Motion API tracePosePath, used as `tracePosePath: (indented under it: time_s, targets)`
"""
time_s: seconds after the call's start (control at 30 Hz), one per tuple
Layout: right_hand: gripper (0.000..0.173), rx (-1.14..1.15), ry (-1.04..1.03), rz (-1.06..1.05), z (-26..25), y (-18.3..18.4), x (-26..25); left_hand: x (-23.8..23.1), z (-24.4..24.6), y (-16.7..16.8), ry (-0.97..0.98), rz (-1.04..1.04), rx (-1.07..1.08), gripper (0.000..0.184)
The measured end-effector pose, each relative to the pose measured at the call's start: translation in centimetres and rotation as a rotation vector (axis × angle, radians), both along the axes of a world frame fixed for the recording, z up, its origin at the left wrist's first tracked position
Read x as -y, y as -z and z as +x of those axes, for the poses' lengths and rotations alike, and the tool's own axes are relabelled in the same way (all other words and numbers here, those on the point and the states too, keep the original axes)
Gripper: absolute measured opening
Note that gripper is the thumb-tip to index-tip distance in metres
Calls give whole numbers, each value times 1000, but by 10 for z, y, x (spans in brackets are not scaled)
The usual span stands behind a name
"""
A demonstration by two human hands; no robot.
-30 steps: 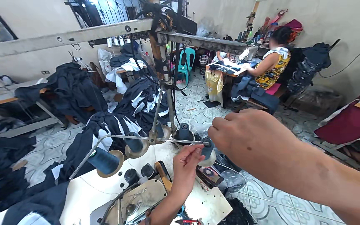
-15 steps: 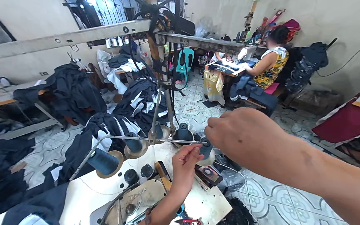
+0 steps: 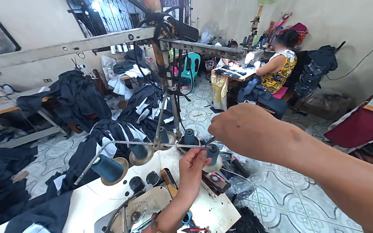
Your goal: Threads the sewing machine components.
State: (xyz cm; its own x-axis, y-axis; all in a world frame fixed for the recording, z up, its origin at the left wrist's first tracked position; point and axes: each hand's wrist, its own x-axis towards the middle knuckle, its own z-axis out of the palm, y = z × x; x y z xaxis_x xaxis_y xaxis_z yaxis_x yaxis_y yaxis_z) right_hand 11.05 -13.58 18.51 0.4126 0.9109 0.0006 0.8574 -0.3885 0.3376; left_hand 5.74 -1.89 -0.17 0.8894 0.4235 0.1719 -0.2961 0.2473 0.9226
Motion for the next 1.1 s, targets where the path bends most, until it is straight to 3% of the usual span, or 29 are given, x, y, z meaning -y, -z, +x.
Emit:
tracePosePath:
  time_s: [0.7, 0.87, 1.1]
  targets:
    - [10, 88, -1, 36, -5, -1, 2, -9, 1, 13, -8, 109, 2, 15]
    - [16, 138, -12, 130, -1, -12, 9, -10, 1, 11, -26, 56, 12, 14]
    - [15, 74, -45, 120, 10, 2, 9, -7, 1, 7, -11, -76, 4, 14]
